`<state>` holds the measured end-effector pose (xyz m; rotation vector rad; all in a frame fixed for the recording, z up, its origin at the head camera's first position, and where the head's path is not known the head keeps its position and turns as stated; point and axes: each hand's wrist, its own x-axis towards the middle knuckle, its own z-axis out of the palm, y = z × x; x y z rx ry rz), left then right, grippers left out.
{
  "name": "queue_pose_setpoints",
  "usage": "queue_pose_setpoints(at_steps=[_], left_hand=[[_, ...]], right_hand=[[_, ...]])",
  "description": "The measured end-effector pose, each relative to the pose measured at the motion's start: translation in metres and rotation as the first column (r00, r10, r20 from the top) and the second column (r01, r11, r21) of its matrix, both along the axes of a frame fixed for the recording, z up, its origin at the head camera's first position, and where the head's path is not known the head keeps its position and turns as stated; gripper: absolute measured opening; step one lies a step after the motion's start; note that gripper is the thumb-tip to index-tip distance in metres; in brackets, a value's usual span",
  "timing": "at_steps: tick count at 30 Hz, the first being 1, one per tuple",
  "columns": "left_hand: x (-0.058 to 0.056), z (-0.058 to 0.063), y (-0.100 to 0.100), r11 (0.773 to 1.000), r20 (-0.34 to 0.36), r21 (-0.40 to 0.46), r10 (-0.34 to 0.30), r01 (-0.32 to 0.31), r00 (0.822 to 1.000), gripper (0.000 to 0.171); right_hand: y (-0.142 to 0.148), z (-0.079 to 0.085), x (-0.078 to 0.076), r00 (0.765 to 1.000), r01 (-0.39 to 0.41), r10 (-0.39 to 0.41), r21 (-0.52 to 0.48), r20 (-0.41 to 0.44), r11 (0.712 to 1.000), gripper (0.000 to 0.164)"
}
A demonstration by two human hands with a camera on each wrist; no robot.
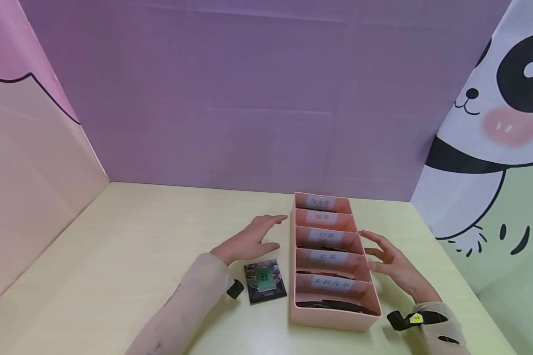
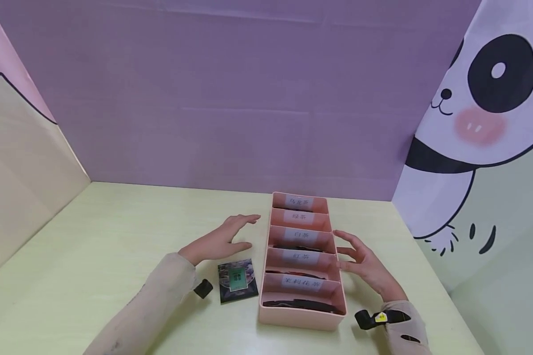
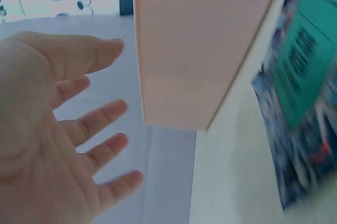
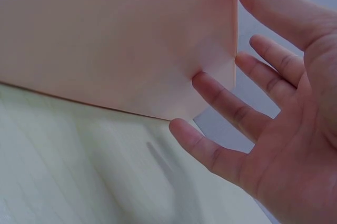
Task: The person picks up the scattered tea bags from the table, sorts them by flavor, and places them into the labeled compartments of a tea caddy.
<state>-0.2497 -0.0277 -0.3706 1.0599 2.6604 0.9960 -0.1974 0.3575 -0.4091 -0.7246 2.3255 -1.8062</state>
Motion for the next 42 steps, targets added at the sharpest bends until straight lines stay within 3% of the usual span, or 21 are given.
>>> queue_pose_setpoints(at_steps=[3,5,8,14,18,21,24,27,32,42], left_hand=[[0.005,-0.004,-0.011,0.993,0.048,-0.059,0.104,-0.101,0.993,0.046],[0.007,-0.006,-0.016,0.976,0.078,-0.135,0.181,-0.169,0.980,0.034],[0.012,-0.009,-0.020,0.943,0.117,-0.263,0.241,-0.204,0.963,0.034],[0.025,-0.017,-0.018,0.906,0.140,-0.407,0.187,-0.116,0.972,0.060],[0.030,-0.020,-0.014,0.890,0.085,-0.441,0.175,-0.120,0.981,0.064],[0.031,-0.020,-0.014,0.887,0.083,-0.450,0.163,-0.109,0.983,0.062],[0.028,-0.020,-0.014,0.902,0.139,-0.426,0.141,-0.069,0.980,0.055],[0.023,-0.019,-0.016,0.933,0.195,-0.357,0.117,-0.041,0.974,0.043],[0.015,-0.020,-0.022,0.968,0.237,-0.246,0.108,-0.047,0.965,0.024],[-0.001,-0.024,-0.039,0.996,0.313,0.000,0.083,-0.087,0.946,0.038]], right_hand=[[-0.001,0.000,0.001,1.000,0.011,-0.011,0.012,0.007,1.000,0.065],[-0.002,0.001,0.001,1.000,0.020,-0.020,0.021,0.005,1.000,0.065],[-0.002,0.002,0.002,1.000,0.024,-0.024,0.021,0.006,0.999,0.065],[-0.002,0.003,0.002,1.000,0.018,-0.018,0.023,0.011,1.000,0.065],[-0.003,0.003,0.002,1.000,0.018,-0.018,0.028,0.009,0.999,0.065],[-0.003,0.002,0.002,1.000,0.017,-0.018,0.031,0.009,0.999,0.065],[-0.003,0.003,0.002,1.000,0.026,-0.026,0.037,0.014,0.999,0.065],[-0.003,0.003,0.002,0.999,0.038,-0.039,0.048,0.020,0.998,0.065],[-0.003,0.003,0.002,0.998,0.050,-0.051,0.066,0.026,0.997,0.065],[-0.004,0.003,0.003,0.997,0.059,-0.062,0.065,0.046,0.996,0.065]])
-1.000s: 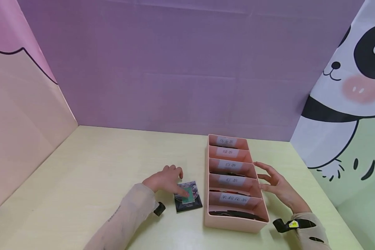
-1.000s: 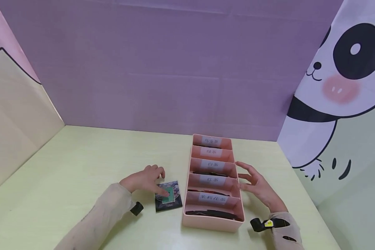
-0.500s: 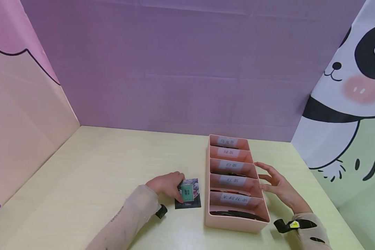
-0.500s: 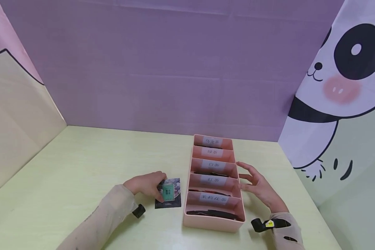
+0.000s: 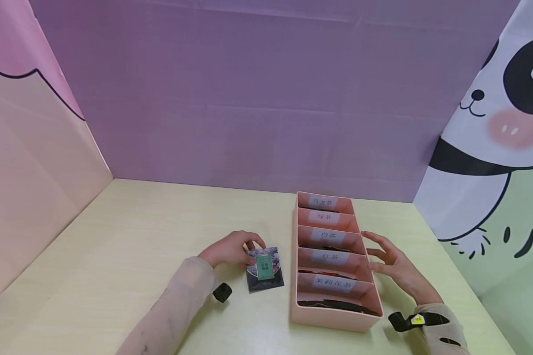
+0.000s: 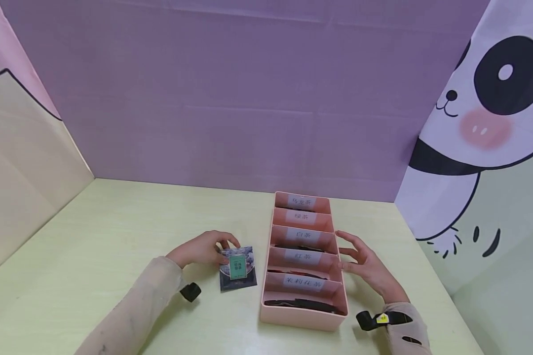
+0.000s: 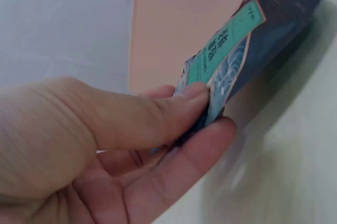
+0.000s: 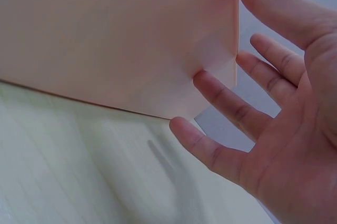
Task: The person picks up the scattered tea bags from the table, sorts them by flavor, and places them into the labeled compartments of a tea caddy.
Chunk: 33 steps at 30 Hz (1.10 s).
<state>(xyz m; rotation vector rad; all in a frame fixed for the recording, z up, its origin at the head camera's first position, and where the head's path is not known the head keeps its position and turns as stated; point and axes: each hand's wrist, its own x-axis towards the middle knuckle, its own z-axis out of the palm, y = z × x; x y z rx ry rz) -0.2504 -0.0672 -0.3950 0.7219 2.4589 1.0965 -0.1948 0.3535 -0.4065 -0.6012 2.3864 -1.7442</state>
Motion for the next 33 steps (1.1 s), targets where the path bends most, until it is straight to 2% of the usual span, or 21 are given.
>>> queue_pose_setpoints(at_steps=[7,12,17,21,27,33], left_hand=[[-0.006,0.008,-0.013,0.992,-0.010,0.123,0.022,-0.021,1.000,0.038],[-0.008,0.016,-0.018,0.984,-0.035,0.172,0.060,-0.053,0.998,0.040],[-0.010,0.027,-0.017,0.970,0.013,0.215,0.112,-0.112,0.994,0.039],[-0.015,0.039,-0.011,0.969,0.009,0.214,0.121,-0.120,0.993,0.040],[-0.023,0.064,0.000,0.972,-0.027,0.193,0.145,-0.137,0.989,0.042],[-0.031,0.085,0.014,0.965,-0.061,0.226,0.151,-0.134,0.987,0.042]], right_hand=[[0.000,-0.001,-0.001,1.000,-0.003,0.003,0.007,-0.014,1.000,0.066],[-0.001,-0.002,-0.001,1.000,-0.001,0.001,0.007,-0.023,1.000,0.067],[0.000,-0.003,-0.002,0.999,-0.040,0.039,-0.031,-0.029,0.999,0.066],[0.001,-0.003,-0.001,0.998,-0.063,0.062,-0.069,-0.024,0.996,0.066],[0.001,-0.002,0.000,0.998,-0.060,0.058,-0.066,-0.035,0.996,0.066],[0.003,-0.001,-0.001,0.998,-0.061,0.059,-0.062,-0.035,0.996,0.065]])
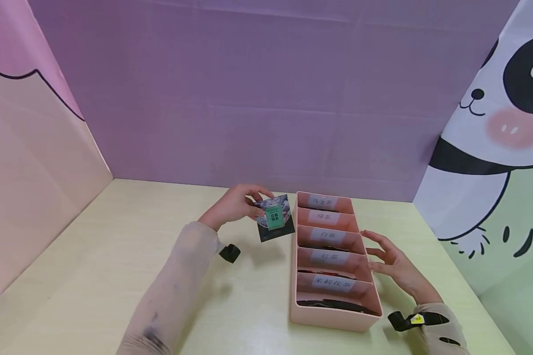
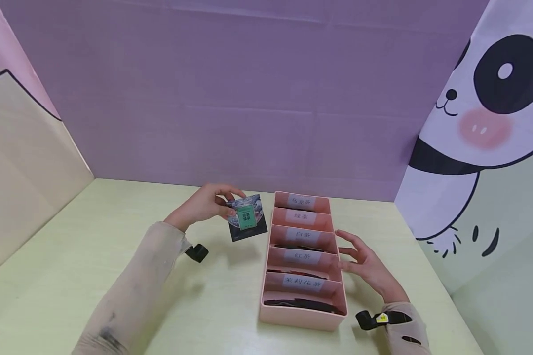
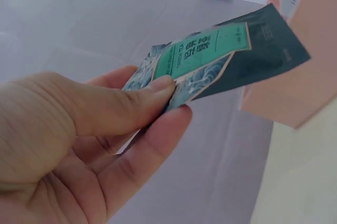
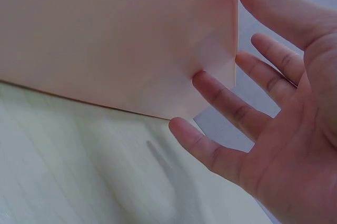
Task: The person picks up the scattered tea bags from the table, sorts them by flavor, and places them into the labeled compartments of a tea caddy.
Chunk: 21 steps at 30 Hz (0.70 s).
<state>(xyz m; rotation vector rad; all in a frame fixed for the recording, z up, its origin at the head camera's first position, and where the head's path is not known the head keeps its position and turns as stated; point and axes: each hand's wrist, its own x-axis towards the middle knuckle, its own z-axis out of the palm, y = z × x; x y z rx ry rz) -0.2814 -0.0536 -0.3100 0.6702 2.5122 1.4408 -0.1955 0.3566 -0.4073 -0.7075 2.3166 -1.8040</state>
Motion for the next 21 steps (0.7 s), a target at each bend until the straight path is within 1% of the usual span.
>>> queue_pose_setpoints(at_steps=[2,4,6,8,11,14,16,17,18,21], left_hand=[[-0.002,0.005,0.007,1.000,-0.021,0.006,-0.002,0.002,1.000,0.042],[-0.005,0.008,0.016,1.000,-0.064,0.009,0.003,-0.002,0.998,0.042],[-0.006,0.009,0.026,1.000,-0.120,0.011,0.015,-0.014,0.993,0.042],[-0.005,0.007,0.037,1.000,-0.192,0.014,0.025,-0.022,0.981,0.041],[-0.005,0.000,0.054,0.999,-0.295,0.017,0.032,-0.028,0.955,0.040],[-0.005,-0.007,0.071,1.000,-0.408,0.014,0.013,-0.009,0.913,0.038],[-0.006,-0.011,0.083,1.000,-0.456,0.015,-0.001,0.009,0.890,0.037],[-0.005,-0.013,0.088,1.000,-0.466,0.015,-0.012,0.021,0.885,0.037],[-0.005,-0.015,0.093,0.999,-0.468,0.014,-0.023,0.033,0.883,0.037],[-0.003,-0.021,0.105,0.998,-0.446,-0.010,-0.059,0.060,0.893,0.038]], right_hand=[[0.000,0.001,0.000,1.000,0.008,-0.008,0.009,-0.001,1.000,0.065],[0.000,0.001,0.000,1.000,0.016,-0.016,0.014,0.001,1.000,0.065],[0.000,0.002,0.000,1.000,0.021,-0.021,0.016,0.004,1.000,0.065],[0.000,0.001,0.000,1.000,0.020,-0.020,0.016,0.009,1.000,0.065],[0.001,0.000,-0.001,1.000,0.018,-0.018,0.015,0.016,1.000,0.065],[0.002,-0.002,-0.002,1.000,0.013,-0.014,0.009,0.013,1.000,0.065],[0.002,-0.003,-0.002,1.000,0.012,-0.012,0.012,0.010,1.000,0.065],[0.002,-0.003,-0.002,1.000,0.013,-0.013,0.017,0.008,1.000,0.065],[0.003,-0.004,-0.002,1.000,0.015,-0.015,0.022,0.008,1.000,0.065],[0.004,-0.004,-0.001,1.000,0.024,-0.024,0.033,0.012,0.999,0.065]])
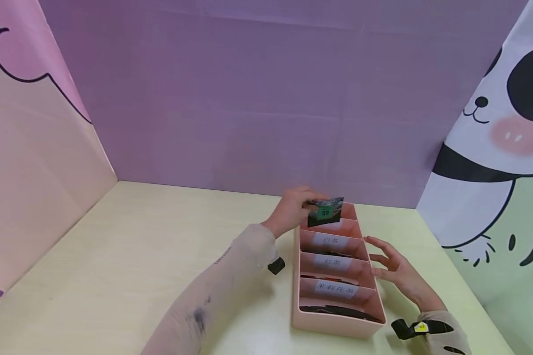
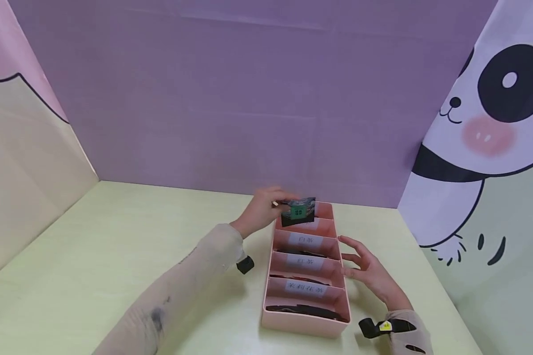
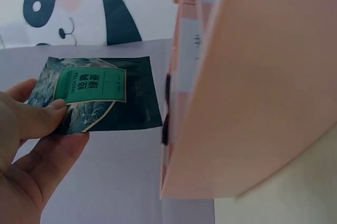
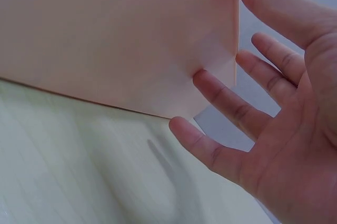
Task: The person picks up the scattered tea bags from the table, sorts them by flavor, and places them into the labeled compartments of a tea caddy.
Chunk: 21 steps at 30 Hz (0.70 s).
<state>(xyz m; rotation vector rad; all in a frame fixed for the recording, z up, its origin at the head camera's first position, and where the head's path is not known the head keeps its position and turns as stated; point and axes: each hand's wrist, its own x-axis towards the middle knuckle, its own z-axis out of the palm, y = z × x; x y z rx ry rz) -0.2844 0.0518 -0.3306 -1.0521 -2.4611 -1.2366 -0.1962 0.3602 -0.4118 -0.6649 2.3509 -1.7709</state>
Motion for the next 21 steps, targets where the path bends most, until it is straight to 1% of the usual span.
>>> queue_pose_setpoints(at_steps=[4,6,8,11,13,15,17,18,21], left_hand=[[0.000,-0.007,0.005,0.993,-0.013,-0.119,-0.011,0.010,1.000,0.038],[0.000,-0.014,0.004,0.984,-0.031,-0.178,-0.017,0.011,0.999,0.036],[0.000,-0.021,0.002,0.974,-0.031,-0.225,-0.031,0.023,0.999,0.035],[0.001,-0.031,-0.002,0.959,-0.060,-0.272,-0.095,0.076,0.994,0.031],[0.002,-0.034,-0.004,0.949,-0.093,-0.295,-0.143,0.110,0.985,0.028],[0.002,-0.035,-0.004,0.941,-0.147,-0.317,-0.177,0.123,0.973,0.024],[0.003,-0.035,-0.004,0.935,-0.180,-0.339,-0.170,0.102,0.969,0.021],[0.003,-0.036,-0.004,0.932,-0.189,-0.352,-0.157,0.083,0.969,0.021],[0.004,-0.039,-0.006,0.922,-0.186,-0.385,-0.111,0.031,0.976,0.019]], right_hand=[[0.000,0.000,-0.003,1.000,-0.013,0.013,-0.010,-0.012,1.000,0.065],[0.000,0.001,-0.004,0.999,-0.026,0.026,-0.021,-0.020,0.999,0.065],[0.000,0.001,-0.004,0.999,-0.032,0.031,-0.032,-0.021,0.999,0.065],[-0.001,0.001,-0.003,1.000,-0.027,0.027,-0.035,-0.015,0.999,0.065],[-0.001,0.001,-0.001,1.000,-0.020,0.020,-0.034,-0.017,0.999,0.065],[0.000,0.002,-0.001,1.000,-0.017,0.016,-0.032,-0.026,0.999,0.065],[0.000,0.002,0.000,0.999,-0.021,0.020,-0.035,-0.033,0.999,0.065],[0.000,0.002,0.000,0.999,-0.023,0.022,-0.037,-0.034,0.999,0.065],[-0.001,0.002,0.000,0.999,-0.029,0.028,-0.034,-0.028,0.999,0.066]])
